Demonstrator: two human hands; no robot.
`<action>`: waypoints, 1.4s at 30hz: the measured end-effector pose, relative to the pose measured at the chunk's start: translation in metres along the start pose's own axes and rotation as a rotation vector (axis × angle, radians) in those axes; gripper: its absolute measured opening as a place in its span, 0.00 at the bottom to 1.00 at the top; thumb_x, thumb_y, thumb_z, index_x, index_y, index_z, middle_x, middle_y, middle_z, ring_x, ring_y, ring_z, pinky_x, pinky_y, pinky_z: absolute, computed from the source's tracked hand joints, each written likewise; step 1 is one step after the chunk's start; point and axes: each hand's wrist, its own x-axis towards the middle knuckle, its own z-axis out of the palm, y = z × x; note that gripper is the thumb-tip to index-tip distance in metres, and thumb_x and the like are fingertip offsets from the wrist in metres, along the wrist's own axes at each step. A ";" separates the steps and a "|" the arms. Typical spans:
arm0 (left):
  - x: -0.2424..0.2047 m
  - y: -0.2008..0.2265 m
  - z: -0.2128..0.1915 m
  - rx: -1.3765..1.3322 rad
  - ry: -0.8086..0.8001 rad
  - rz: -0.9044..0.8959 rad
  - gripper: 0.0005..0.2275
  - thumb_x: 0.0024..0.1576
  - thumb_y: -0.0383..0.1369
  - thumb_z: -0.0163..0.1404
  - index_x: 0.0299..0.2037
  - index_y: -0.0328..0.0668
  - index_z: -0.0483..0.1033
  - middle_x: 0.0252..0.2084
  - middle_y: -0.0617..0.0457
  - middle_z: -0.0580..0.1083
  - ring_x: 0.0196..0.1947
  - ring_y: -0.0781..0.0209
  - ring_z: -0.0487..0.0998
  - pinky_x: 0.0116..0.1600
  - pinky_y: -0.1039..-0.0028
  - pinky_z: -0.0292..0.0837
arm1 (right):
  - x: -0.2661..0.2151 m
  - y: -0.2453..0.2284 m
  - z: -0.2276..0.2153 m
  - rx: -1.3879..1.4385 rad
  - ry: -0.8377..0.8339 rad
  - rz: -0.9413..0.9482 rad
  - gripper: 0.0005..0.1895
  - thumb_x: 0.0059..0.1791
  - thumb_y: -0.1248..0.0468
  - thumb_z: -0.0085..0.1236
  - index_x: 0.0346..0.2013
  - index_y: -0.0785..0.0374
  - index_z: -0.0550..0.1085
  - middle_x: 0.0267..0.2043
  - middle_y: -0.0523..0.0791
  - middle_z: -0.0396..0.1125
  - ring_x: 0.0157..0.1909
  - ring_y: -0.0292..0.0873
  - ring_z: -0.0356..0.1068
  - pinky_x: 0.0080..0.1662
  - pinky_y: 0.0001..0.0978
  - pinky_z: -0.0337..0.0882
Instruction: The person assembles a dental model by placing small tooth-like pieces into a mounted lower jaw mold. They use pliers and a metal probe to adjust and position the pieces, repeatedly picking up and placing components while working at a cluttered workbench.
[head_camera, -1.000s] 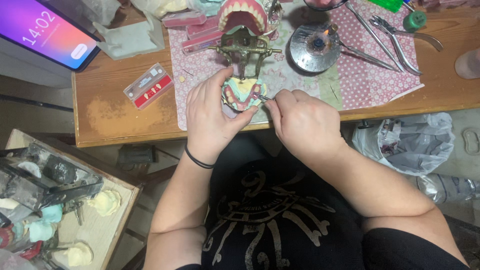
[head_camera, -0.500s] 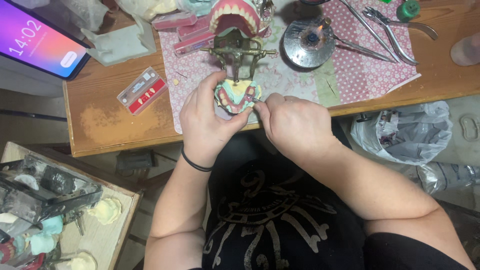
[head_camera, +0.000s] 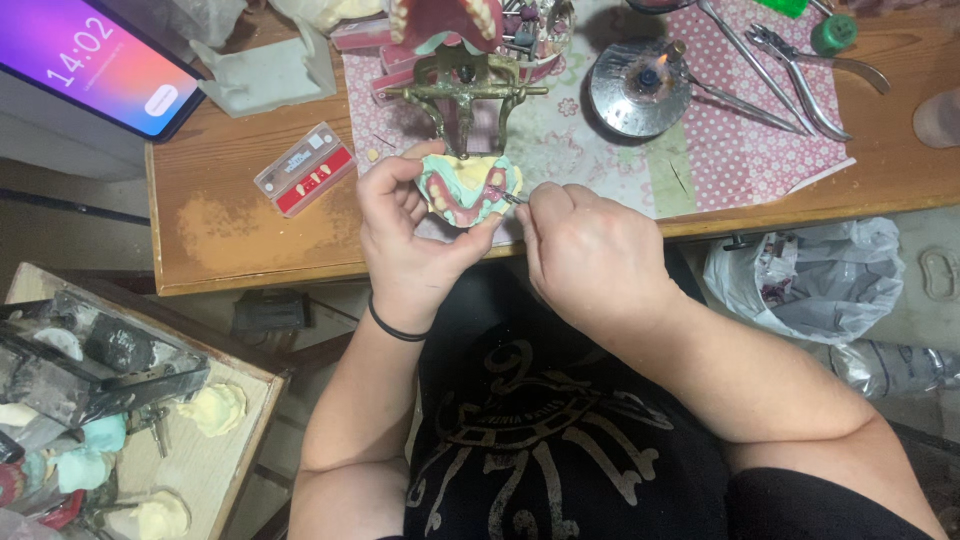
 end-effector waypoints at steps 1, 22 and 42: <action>-0.002 -0.001 0.000 0.000 0.003 0.001 0.35 0.45 0.22 0.72 0.54 0.36 0.57 0.59 0.31 0.72 0.60 0.42 0.78 0.61 0.65 0.76 | 0.001 -0.002 -0.001 -0.001 0.001 -0.003 0.16 0.59 0.56 0.45 0.28 0.53 0.71 0.18 0.37 0.61 0.18 0.39 0.71 0.23 0.24 0.70; -0.004 -0.006 0.004 -0.080 0.087 0.246 0.33 0.47 0.28 0.73 0.46 0.41 0.52 0.60 0.27 0.72 0.57 0.49 0.79 0.60 0.72 0.76 | 0.024 -0.004 -0.032 0.310 -0.444 0.031 0.25 0.61 0.55 0.30 0.28 0.58 0.71 0.17 0.47 0.67 0.23 0.51 0.75 0.30 0.42 0.76; -0.002 -0.007 0.002 -0.031 0.030 0.251 0.31 0.49 0.27 0.72 0.44 0.41 0.52 0.60 0.26 0.72 0.58 0.46 0.78 0.60 0.67 0.76 | 0.047 0.006 -0.052 0.525 -0.727 0.091 0.29 0.60 0.54 0.28 0.32 0.65 0.77 0.23 0.56 0.73 0.35 0.61 0.78 0.42 0.53 0.76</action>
